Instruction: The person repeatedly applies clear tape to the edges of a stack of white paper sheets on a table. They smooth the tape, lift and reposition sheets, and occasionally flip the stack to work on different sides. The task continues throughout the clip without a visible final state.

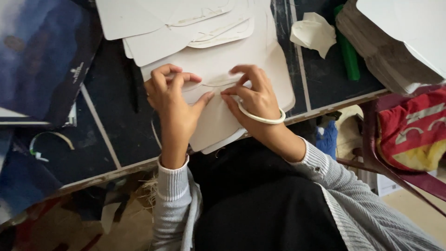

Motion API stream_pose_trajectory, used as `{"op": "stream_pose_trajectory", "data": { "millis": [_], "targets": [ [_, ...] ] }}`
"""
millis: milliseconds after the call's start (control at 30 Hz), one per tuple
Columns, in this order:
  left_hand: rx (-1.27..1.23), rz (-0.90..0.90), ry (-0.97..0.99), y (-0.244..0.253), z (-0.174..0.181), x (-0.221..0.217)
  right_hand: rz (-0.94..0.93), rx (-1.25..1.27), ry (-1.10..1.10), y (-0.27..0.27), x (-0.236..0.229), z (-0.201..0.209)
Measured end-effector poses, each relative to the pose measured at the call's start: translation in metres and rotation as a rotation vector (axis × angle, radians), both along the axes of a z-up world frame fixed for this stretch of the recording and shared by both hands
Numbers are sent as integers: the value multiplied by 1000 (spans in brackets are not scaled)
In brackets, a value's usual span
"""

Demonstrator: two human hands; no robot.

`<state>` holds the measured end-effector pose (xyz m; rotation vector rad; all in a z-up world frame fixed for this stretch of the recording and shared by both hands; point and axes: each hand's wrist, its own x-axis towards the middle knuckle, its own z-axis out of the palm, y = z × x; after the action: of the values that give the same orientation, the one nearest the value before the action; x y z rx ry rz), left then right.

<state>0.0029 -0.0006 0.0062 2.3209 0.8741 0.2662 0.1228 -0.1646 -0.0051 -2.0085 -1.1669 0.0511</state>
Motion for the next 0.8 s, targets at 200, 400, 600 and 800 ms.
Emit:
{"op": "stream_pose_trajectory", "data": {
  "millis": [200,400,600,800],
  "targets": [
    [-20,-11,-30,1,1,1,-114,-45,-1,-39,24,19],
    [-4,-21,-26,0,-2,0,-185,-42,64,-48,30,12],
    [79,0,-4,-11,10,8,-208,-74,-33,-47,32,4],
    [60,-61,-127,-55,-8,55,-108,-46,-89,-53,39,-4]
  ]
}}
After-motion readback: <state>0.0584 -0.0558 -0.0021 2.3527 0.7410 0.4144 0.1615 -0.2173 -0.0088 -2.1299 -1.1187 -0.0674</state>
